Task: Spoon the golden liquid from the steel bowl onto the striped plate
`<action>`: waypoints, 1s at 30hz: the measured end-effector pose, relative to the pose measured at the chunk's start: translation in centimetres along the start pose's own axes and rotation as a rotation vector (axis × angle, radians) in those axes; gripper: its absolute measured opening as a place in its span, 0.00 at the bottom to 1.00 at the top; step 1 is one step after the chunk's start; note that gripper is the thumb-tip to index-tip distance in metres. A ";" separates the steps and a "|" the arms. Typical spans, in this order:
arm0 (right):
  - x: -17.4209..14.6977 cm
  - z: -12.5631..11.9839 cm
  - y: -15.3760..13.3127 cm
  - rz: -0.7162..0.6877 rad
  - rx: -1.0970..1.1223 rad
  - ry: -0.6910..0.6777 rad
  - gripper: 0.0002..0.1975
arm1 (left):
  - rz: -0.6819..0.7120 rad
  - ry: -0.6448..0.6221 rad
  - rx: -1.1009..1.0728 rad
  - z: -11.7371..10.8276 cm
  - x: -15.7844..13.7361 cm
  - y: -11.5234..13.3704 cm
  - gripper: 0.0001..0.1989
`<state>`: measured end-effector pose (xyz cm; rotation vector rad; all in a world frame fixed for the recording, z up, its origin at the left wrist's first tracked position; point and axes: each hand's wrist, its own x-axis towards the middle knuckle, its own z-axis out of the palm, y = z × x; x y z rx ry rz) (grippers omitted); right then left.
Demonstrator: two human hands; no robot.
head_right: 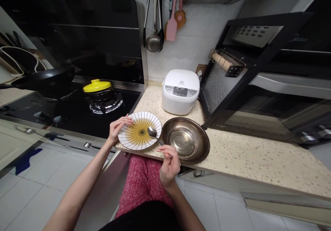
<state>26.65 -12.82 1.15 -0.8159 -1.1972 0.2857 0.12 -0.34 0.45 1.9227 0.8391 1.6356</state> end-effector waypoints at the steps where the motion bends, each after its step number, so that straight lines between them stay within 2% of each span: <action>1: 0.1 -0.2 0.0 -0.007 -0.011 0.011 0.10 | -0.002 0.000 0.002 0.0 0.0 0.0 0.18; 15: 2.0 -3.1 0.3 -0.022 -0.116 0.129 0.09 | 0.005 0.001 0.007 -0.1 0.1 0.0 0.19; 24: 2.5 -4.0 0.7 -0.141 -0.258 0.030 0.09 | 0.005 0.005 0.003 -0.2 0.1 -0.1 0.18; 30: 2.8 -4.0 0.7 -0.280 -0.322 -0.049 0.08 | 0.013 0.006 -0.005 -0.2 0.1 -0.1 0.18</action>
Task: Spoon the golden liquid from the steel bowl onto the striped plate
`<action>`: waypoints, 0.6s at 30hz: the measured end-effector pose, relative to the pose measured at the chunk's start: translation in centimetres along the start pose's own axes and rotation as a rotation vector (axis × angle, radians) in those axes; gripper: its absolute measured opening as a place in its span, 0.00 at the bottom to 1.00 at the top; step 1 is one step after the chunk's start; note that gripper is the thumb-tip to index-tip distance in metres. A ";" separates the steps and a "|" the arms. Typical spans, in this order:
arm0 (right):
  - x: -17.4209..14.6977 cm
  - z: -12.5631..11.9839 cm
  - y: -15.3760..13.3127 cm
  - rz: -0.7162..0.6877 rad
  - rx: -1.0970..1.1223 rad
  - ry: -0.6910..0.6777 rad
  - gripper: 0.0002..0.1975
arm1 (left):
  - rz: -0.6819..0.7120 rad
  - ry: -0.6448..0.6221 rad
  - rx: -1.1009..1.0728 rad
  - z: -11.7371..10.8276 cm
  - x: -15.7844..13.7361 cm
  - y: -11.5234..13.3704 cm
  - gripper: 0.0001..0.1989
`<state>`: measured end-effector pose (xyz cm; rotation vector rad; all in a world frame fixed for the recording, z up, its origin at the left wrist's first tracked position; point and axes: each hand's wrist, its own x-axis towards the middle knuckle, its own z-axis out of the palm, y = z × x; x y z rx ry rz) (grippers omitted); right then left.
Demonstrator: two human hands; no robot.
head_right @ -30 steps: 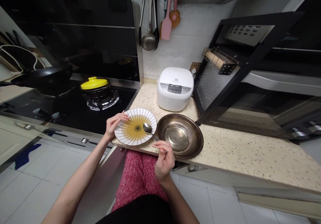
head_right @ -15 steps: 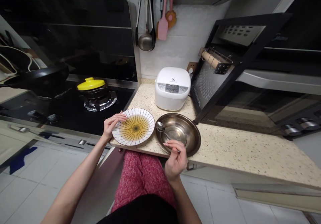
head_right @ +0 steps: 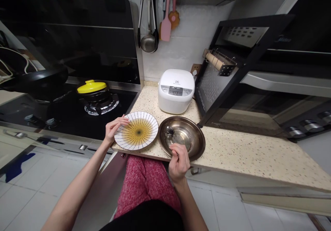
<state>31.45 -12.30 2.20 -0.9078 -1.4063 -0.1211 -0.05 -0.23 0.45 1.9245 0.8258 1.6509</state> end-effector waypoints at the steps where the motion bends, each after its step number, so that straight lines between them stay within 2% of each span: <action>1: 0.1 0.0 0.0 -0.025 -0.010 -0.012 0.09 | 0.002 -0.001 -0.001 0.0 0.0 0.0 0.18; 7: 0.3 -0.3 0.2 -0.154 -0.039 -0.106 0.10 | -0.004 -0.008 0.000 0.0 0.0 0.1 0.18; 12: 0.2 -0.4 0.4 -0.197 -0.045 -0.174 0.10 | 0.011 -0.003 -0.010 0.0 0.0 0.0 0.17; 15: 0.1 -0.3 0.4 -0.169 -0.020 -0.147 0.10 | 0.015 -0.003 -0.012 0.1 0.0 0.0 0.17; 18: -0.1 0.0 0.0 -0.084 0.032 -0.052 0.09 | 0.018 -0.001 -0.006 0.1 0.0 0.2 0.18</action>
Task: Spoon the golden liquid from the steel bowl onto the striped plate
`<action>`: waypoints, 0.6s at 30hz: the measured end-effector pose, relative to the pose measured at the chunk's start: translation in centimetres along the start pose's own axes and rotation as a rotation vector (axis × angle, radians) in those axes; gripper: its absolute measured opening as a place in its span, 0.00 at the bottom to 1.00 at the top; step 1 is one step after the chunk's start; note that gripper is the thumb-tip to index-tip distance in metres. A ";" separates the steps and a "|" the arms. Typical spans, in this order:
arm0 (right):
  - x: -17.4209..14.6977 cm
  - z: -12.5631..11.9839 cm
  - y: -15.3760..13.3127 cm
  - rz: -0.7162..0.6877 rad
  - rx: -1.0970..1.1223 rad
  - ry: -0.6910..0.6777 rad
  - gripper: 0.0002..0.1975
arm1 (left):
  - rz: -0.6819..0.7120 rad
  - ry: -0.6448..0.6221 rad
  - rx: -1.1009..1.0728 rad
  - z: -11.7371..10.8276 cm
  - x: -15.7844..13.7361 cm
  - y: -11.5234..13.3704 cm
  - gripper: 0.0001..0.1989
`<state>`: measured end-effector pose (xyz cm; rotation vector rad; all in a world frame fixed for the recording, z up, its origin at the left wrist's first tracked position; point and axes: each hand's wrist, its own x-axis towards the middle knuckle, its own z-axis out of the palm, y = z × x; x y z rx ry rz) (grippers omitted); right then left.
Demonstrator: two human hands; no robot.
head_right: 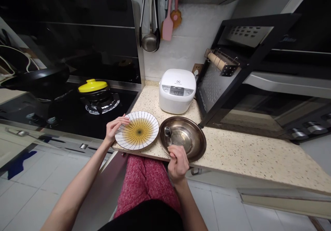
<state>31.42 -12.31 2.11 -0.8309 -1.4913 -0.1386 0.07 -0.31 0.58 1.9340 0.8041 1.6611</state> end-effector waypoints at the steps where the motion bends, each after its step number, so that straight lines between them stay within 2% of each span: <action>1: -0.1 0.2 -0.2 0.029 0.021 0.038 0.09 | 0.000 -0.001 0.003 0.0 0.0 0.0 0.18; 5: -0.7 1.2 -0.8 0.111 0.115 0.107 0.09 | 0.000 -0.008 0.005 0.0 0.0 -0.1 0.18; 18: -2.1 4.4 -2.2 0.184 0.236 -0.057 0.10 | -0.017 -0.008 0.003 0.0 -0.2 -0.2 0.18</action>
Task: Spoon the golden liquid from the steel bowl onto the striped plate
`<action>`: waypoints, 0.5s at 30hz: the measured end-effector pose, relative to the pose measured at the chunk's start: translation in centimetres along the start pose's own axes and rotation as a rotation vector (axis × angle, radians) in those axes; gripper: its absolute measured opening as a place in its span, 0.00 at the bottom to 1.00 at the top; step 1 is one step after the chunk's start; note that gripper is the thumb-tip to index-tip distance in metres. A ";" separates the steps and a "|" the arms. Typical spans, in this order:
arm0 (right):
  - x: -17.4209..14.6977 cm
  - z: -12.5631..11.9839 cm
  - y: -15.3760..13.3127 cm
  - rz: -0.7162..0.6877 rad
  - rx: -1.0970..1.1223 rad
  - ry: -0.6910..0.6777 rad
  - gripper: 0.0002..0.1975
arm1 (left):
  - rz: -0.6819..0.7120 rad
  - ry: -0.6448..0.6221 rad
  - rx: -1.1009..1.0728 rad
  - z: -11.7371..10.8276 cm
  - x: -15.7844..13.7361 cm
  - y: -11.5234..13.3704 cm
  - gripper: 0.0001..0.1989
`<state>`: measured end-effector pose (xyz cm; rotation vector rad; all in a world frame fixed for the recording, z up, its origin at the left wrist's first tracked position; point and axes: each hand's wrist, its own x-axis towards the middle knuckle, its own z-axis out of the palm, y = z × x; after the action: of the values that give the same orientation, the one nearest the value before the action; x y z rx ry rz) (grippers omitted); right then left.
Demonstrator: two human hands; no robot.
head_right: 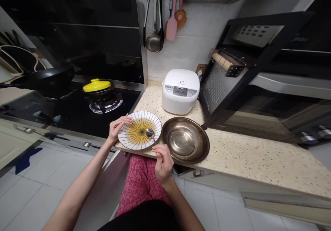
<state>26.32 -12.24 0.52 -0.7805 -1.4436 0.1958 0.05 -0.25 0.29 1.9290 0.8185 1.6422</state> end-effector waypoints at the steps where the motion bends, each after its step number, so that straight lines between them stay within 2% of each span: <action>1: 0.0 0.1 0.0 0.002 -0.001 -0.002 0.10 | -0.001 0.000 0.000 0.0 0.0 0.0 0.18; 15: 0.1 0.5 0.1 0.031 -0.009 0.002 0.11 | -0.012 0.005 -0.003 0.1 0.0 0.2 0.18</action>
<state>25.89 -11.97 0.53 -0.8107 -1.4321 0.2117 0.19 -0.39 0.45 1.9151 0.8271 1.6416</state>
